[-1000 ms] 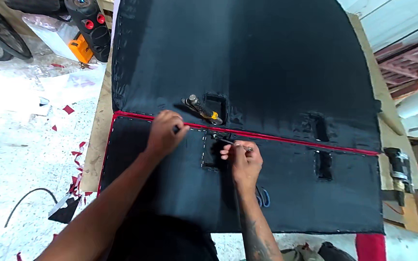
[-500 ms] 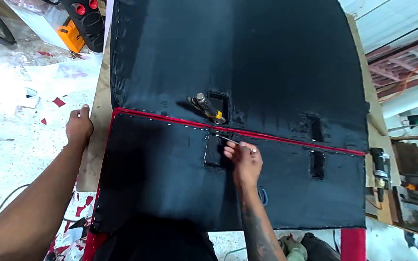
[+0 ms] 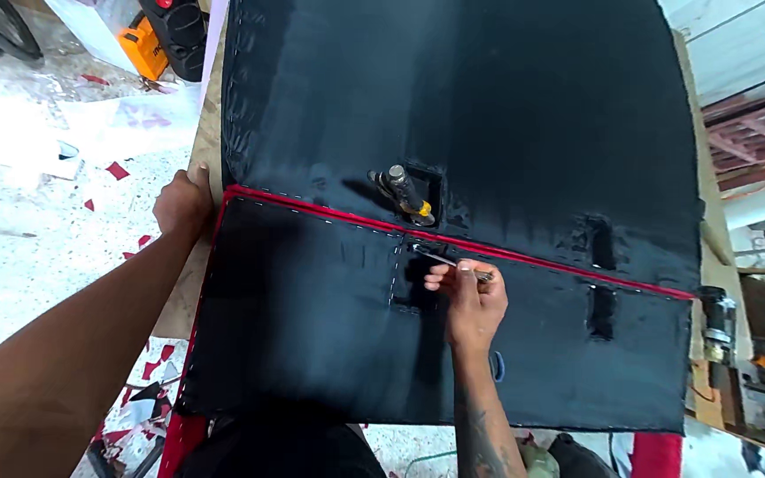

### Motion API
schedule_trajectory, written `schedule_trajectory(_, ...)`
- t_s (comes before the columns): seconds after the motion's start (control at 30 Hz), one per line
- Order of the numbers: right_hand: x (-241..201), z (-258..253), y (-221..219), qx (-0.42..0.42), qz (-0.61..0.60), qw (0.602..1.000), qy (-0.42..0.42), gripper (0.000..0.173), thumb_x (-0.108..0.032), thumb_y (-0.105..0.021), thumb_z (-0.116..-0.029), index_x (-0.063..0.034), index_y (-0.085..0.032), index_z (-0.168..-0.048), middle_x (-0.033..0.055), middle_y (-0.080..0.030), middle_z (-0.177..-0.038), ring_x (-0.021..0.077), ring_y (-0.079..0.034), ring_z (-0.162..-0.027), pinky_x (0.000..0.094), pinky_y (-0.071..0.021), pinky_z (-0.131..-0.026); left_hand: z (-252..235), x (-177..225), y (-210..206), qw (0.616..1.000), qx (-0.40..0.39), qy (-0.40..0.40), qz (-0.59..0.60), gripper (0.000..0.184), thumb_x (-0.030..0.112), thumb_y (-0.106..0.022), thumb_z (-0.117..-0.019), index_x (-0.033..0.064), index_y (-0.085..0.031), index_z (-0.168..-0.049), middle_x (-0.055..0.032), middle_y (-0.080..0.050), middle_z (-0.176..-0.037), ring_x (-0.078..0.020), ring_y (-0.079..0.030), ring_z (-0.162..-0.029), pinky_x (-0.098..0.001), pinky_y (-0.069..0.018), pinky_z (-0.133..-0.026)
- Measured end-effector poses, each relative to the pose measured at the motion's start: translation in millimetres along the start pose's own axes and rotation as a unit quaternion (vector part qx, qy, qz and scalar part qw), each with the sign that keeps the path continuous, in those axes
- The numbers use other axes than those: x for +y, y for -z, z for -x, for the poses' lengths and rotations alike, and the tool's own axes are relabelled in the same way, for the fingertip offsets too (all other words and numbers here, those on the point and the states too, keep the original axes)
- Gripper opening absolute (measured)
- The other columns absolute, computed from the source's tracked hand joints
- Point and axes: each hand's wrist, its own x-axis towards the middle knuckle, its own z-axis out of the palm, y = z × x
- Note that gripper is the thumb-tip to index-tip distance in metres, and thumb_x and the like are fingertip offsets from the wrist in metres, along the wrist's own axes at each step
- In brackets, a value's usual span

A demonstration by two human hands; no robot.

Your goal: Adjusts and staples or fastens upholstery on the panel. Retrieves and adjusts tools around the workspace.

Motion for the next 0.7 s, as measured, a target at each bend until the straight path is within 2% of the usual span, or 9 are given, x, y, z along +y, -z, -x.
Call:
schedule_trajectory(0.13, -7.3, 15.7, -23.7, -0.027, 0.169, 0.979, 0.111, 0.017, -0.018, -0.054, -0.1059, -0.0058, -0.062, -0.115, 0.0052, -0.075, -0.09, 0.0208, -0.075, -0.073, 0.0401, -0.0671, -0.065, -4.5, -3.1, -5.3, 1.0, 0.005, 0.004, -0.004, 0.091, 0.079, -0.012, -0.0954, 0.0089, -0.062, -0.123, -0.0286, -0.069, -0.112, -0.0493, -0.067, -0.108, -0.0722, -0.0502, -0.081)
schedule_trajectory(0.23, -1.9, 27.9, -49.9, -0.022, 0.268, 0.952, 0.146, 0.018, -0.018, -0.058, -0.1026, -0.0075, -0.07, -0.111, 0.0011, -0.073, -0.094, 0.0113, -0.072, -0.077, 0.0337, -0.0649, -0.068, -5.8, -4.7, -4.7, 1.0, 0.001, 0.007, 0.005, 0.092, 0.081, -0.012, -0.0944, 0.0092, -0.062, -0.124, -0.0294, -0.069, -0.113, -0.0498, -0.066, -0.11, -0.0731, -0.0493, -0.082)
schedule_trajectory(0.3, 0.9, 30.5, -66.8, -0.018, 0.281, 0.948, 0.146, 0.016, -0.02, -0.062, -0.1022, -0.01, -0.072, -0.11, -0.0004, -0.074, -0.095, 0.0099, -0.072, -0.079, 0.033, -0.0653, -0.069, -5.6, -4.8, -4.4, 1.0, -0.002, 0.004, 0.001, 0.093, 0.081, -0.012, -0.0937, 0.0095, -0.062, -0.124, -0.0292, -0.069, -0.112, -0.0496, -0.066, -0.109, -0.0727, -0.0496, -0.081)
schedule_trajectory(0.43, -5.2, 15.8, -66.6, -0.007, 0.248, 0.958, 0.146, 0.016, -0.02, -0.058, -0.1053, -0.0106, -0.068, -0.113, -0.001, -0.077, -0.096, 0.0136, -0.076, -0.083, 0.0365, -0.0678, -0.074, -6.4, -5.3, -4.3, 1.0, -0.002, 0.003, 0.004, 0.093, 0.081, -0.011, -0.0935, 0.0093, -0.062, -0.125, -0.0295, -0.069, -0.111, -0.0501, -0.067, -0.108, -0.0734, -0.0496, -0.08)
schedule_trajectory(0.5, -7.0, 11.0, -52.9, 0.004, 0.173, 0.979, 0.111, 0.019, -0.018, -0.055, -0.1063, -0.0041, -0.065, -0.115, 0.0057, -0.077, -0.098, 0.0213, -0.077, -0.087, 0.0432, -0.0673, -0.08, -7.6, -3.7, -3.8, 1.0, 0.0, 0.003, 0.003, 0.093, 0.081, -0.011, -0.0937, 0.0096, -0.062, -0.124, -0.0289, -0.069, -0.111, -0.0501, -0.067, -0.108, -0.073, -0.0499, -0.08)
schedule_trajectory(0.53, -4.6, 7.9, -42.6, 0.026, 0.103, 0.992, 0.065, 0.021, -0.016, -0.052, -0.1072, 0.0004, -0.061, -0.117, 0.0108, -0.076, -0.098, 0.026, -0.077, -0.088, 0.0462, -0.0665, -0.082, -7.7, -3.0, -3.8, 1.0, 0.0, 0.002, 0.002, 0.093, 0.081, -0.012, -0.0938, 0.0092, -0.062, -0.124, -0.0289, -0.069, -0.111, -0.0501, -0.067, -0.108, -0.0728, -0.05, -0.08)
schedule_trajectory(0.57, 1.4, 4.7, -30.3, 0.063, 0.031, 0.998, 0.005, 0.023, -0.017, -0.049, -0.1089, 0.002, -0.057, -0.12, 0.0137, -0.076, -0.098, 0.0273, -0.077, -0.086, 0.0452, -0.0659, -0.081, -6.7, -3.8, -4.1, 1.0, -0.002, 0.003, 0.002, 0.092, 0.08, -0.012, -0.0941, 0.0089, -0.062, -0.125, -0.029, -0.069, -0.112, -0.0499, -0.067, -0.108, -0.0729, -0.0498, -0.081)
schedule_trajectory(0.63, 16.9, -4.5, -8.5, 0.135, -0.101, 0.978, -0.125, 0.023, -0.021, -0.046, -0.1108, -0.0024, -0.057, -0.119, 0.011, -0.076, -0.094, 0.0209, -0.076, -0.08, 0.0364, -0.0647, -0.074, -2.8, -3.5, -2.6, 1.0, -0.009, 0.0, 0.009, 0.093, 0.08, -0.012, -0.0948, 0.0082, -0.061, -0.128, -0.0304, -0.068, -0.115, -0.0509, -0.065, -0.111, -0.0739, -0.049, -0.083)
schedule_trajectory(0.7, 19.9, -12.5, -3.3, 0.162, -0.172, 0.954, -0.184, 0.02, -0.02, -0.045, -0.1102, -0.0051, -0.059, -0.111, 0.0071, -0.074, -0.086, 0.0154, -0.073, -0.071, 0.0313, -0.0627, -0.066, -4.4, -2.9, -0.4, 1.0, -0.006, 0.001, 0.008, 0.093, 0.08, -0.012, -0.0946, 0.0092, -0.061, -0.128, -0.0299, -0.068, -0.115, -0.0506, -0.066, -0.11, -0.0736, -0.0491, -0.082)
